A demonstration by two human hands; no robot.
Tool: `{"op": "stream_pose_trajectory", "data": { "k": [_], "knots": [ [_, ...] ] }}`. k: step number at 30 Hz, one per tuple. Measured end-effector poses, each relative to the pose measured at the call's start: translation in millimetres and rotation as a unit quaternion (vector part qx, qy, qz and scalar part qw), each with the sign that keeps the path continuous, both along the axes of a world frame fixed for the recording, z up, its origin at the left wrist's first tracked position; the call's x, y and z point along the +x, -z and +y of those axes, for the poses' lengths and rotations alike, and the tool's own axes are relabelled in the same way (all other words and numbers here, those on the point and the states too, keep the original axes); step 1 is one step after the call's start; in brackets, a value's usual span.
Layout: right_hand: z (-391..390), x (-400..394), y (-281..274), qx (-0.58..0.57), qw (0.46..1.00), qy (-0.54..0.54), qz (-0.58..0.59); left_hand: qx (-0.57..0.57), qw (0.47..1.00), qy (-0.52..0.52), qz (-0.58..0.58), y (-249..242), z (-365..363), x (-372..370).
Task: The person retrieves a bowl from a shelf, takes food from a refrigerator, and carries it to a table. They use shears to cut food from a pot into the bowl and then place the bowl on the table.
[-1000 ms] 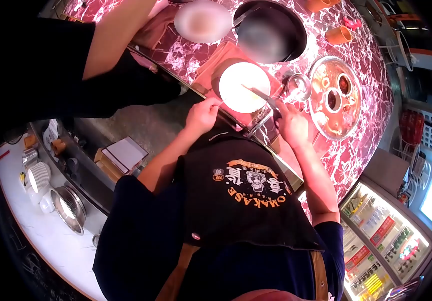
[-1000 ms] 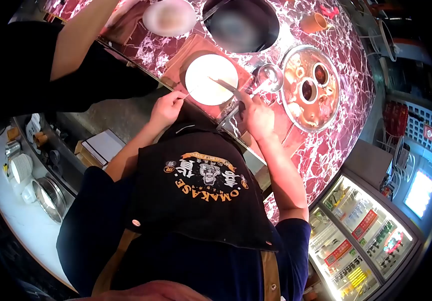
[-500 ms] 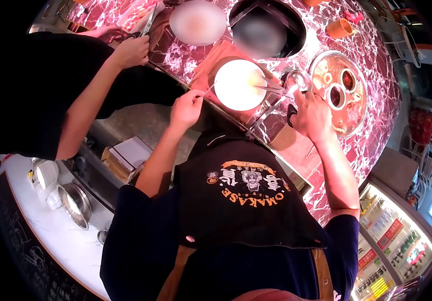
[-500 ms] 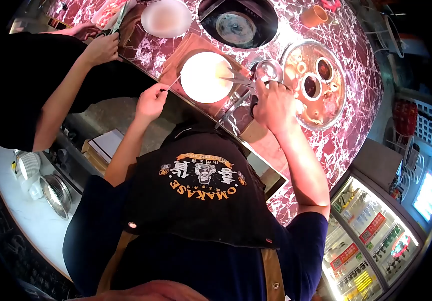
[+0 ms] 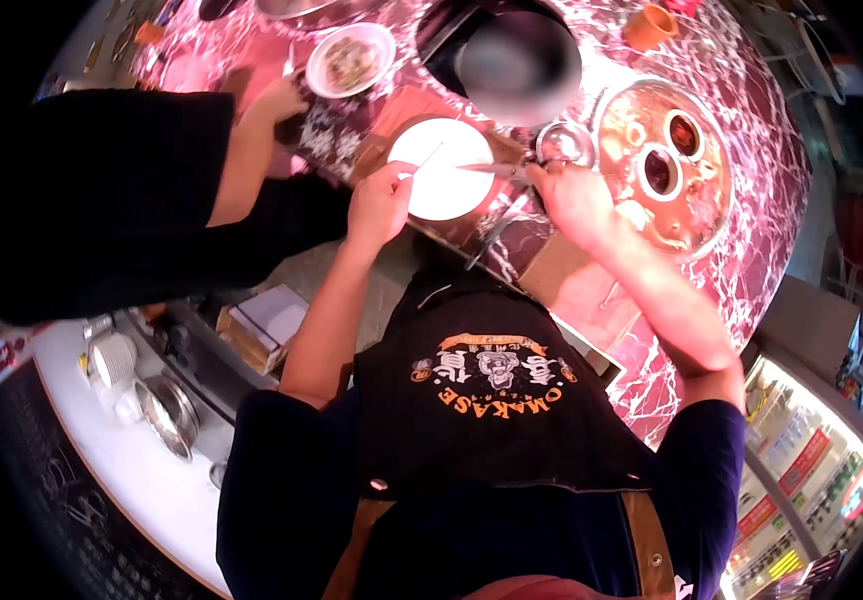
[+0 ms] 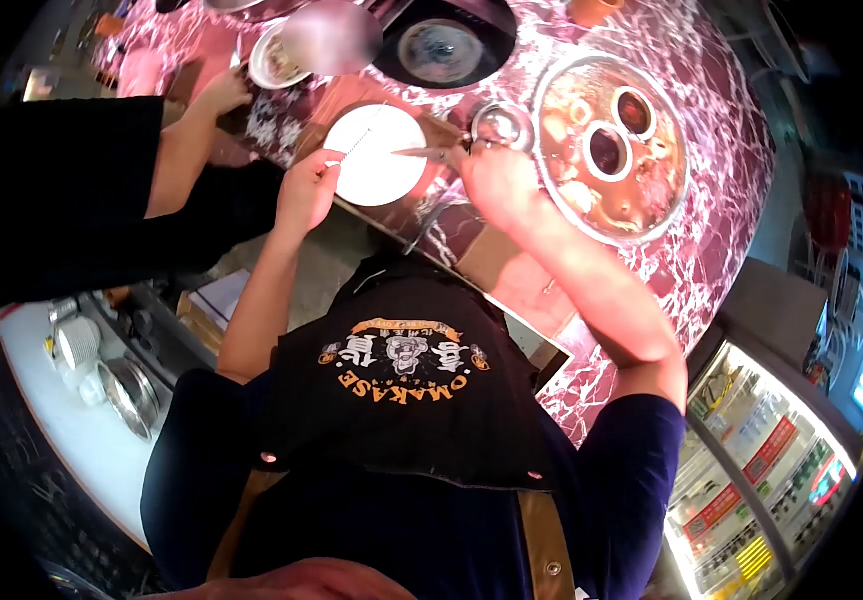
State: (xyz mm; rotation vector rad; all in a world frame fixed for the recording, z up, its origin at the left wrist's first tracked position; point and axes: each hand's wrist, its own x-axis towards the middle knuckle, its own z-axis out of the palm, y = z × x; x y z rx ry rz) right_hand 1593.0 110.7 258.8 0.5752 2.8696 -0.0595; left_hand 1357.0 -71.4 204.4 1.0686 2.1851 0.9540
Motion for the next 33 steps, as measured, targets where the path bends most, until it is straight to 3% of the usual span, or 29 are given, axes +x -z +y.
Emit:
{"op": "stream_pose_trajectory", "data": {
  "k": [3,5,7,9,11,13,14,17,18,19,21,22,23,24,25,27,29,33],
  "knots": [
    [-19,73,-12,-0.115,0.976,0.158,0.100,-0.042,0.998,0.053,0.015,-7,47,21],
    [-35,122,-7,-0.164,0.931,0.221,0.238,0.050,0.979,0.167,0.102,-9,90,42],
    [-52,166,-14,-0.319,0.836,0.408,0.180,0.001,0.961,0.237,0.145,-15,138,73],
    [-68,208,-8,-0.324,0.794,0.485,0.171,-0.108,0.916,0.312,0.230,-33,190,110],
    [-84,244,6,-0.290,0.771,0.522,0.220,-0.169,0.853,0.400,0.289,-26,238,135],
    [-96,273,23,-0.295,0.729,0.559,0.261,-0.207,0.822,0.426,0.316,-6,282,160],
    [-99,281,24,-0.275,0.735,0.561,0.264,-0.246,0.793,0.443,0.338,1,295,171],
    [-105,297,23,-0.288,0.708,0.583,0.275,-0.263,0.817,0.420,0.295,10,311,195],
    [-106,300,25,-0.283,0.703,0.579,0.301,-0.328,0.831,0.386,0.229,9,318,201],
    [-107,305,28,-0.283,0.700,0.582,0.302,-0.328,0.830,0.388,0.230,22,323,198],
    [-105,313,35,-0.327,0.660,0.608,0.297,-0.165,0.750,0.554,0.321,78,341,163],
    [-104,319,47,-0.330,0.656,0.607,0.305,-0.119,0.786,0.566,0.219,106,346,141],
    [-101,321,52,-0.331,0.656,0.605,0.307,-0.120,0.785,0.565,0.222,107,343,131],
    [-97,321,55,-0.343,0.640,0.604,0.330,-0.163,0.860,0.481,0.044,105,335,123],
    [-92,320,59,-0.355,0.623,0.602,0.351,-0.197,0.895,0.375,-0.136,102,326,120],
    [-76,317,68,-0.349,0.642,0.590,0.344,-0.206,0.897,0.336,-0.203,88,316,119],
    [-50,303,64,-0.292,0.707,0.566,0.306,-0.179,0.876,0.298,-0.333,94,313,113],
    [4,264,41,-0.169,0.807,0.520,0.222,-0.132,0.859,0.279,-0.409,85,297,112]
  ]
}}
